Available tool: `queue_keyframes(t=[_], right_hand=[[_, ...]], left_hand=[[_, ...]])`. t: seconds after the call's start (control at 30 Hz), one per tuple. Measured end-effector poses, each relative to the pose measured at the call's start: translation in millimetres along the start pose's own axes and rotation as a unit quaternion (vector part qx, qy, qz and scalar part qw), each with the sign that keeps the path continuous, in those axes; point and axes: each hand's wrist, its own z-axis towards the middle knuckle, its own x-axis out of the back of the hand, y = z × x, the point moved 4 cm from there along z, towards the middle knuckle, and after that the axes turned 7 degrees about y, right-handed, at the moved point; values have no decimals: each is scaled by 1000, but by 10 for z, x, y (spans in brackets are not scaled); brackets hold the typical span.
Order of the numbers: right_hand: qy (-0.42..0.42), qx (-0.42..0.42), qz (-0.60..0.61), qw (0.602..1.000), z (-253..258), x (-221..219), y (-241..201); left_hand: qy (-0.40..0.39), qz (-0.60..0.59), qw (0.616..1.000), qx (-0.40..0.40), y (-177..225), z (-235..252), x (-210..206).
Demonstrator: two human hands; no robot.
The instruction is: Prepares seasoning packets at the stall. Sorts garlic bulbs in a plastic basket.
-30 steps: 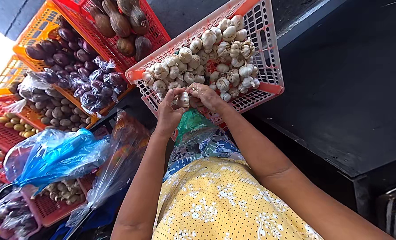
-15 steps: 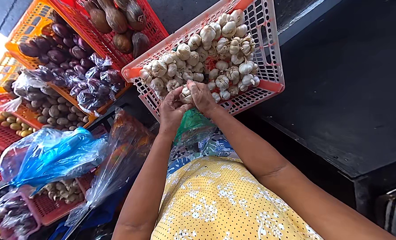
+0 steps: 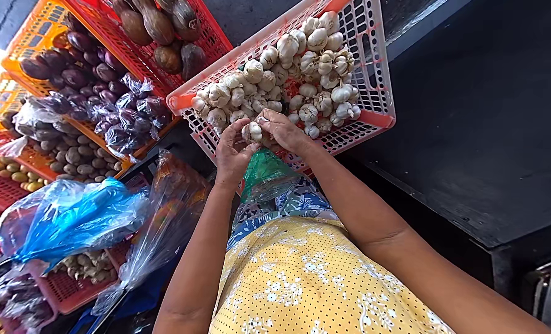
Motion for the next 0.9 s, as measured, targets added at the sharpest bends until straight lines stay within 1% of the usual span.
queue_keyframes(t=[0.07,0.17,0.23,0.3,0.37,0.53,0.6,0.67,0.73,0.8,0.9], right_hand=[[1,-16,2,1000,-15,21,17],[-21,-13,-90,996,-18,-66,19],[-14,-21,-124,992,0,-128,41],[31,-3,-120,992,14,-155,61],[53,2,-113,992,13,-161,65],[122,17,-83,989,-17,-171,55],[128,21,-69,989,-7,-196,50],[105,12,-34,994,3,-178,39],[57,-26,17,998,-23,-149,3],[30,-63,79,994,-44,-146,-11],[9,-68,120,990,-33,-129,24]], left_hand=[[-12,31,999,-8,6,0,-4],[-5,31,999,-6,-30,-9,-45],[0,27,1000,10,-52,-30,-76],[2,14,1000,25,-43,-55,-108],[-2,4,999,32,-31,-64,-116],[-33,26,999,12,-34,-5,-144],[-37,20,999,16,-40,27,-122],[-35,-33,998,29,-54,40,-103],[-29,-98,994,33,-83,24,-58],[-23,-165,985,46,-121,11,2],[-25,-236,968,85,-127,3,52]])
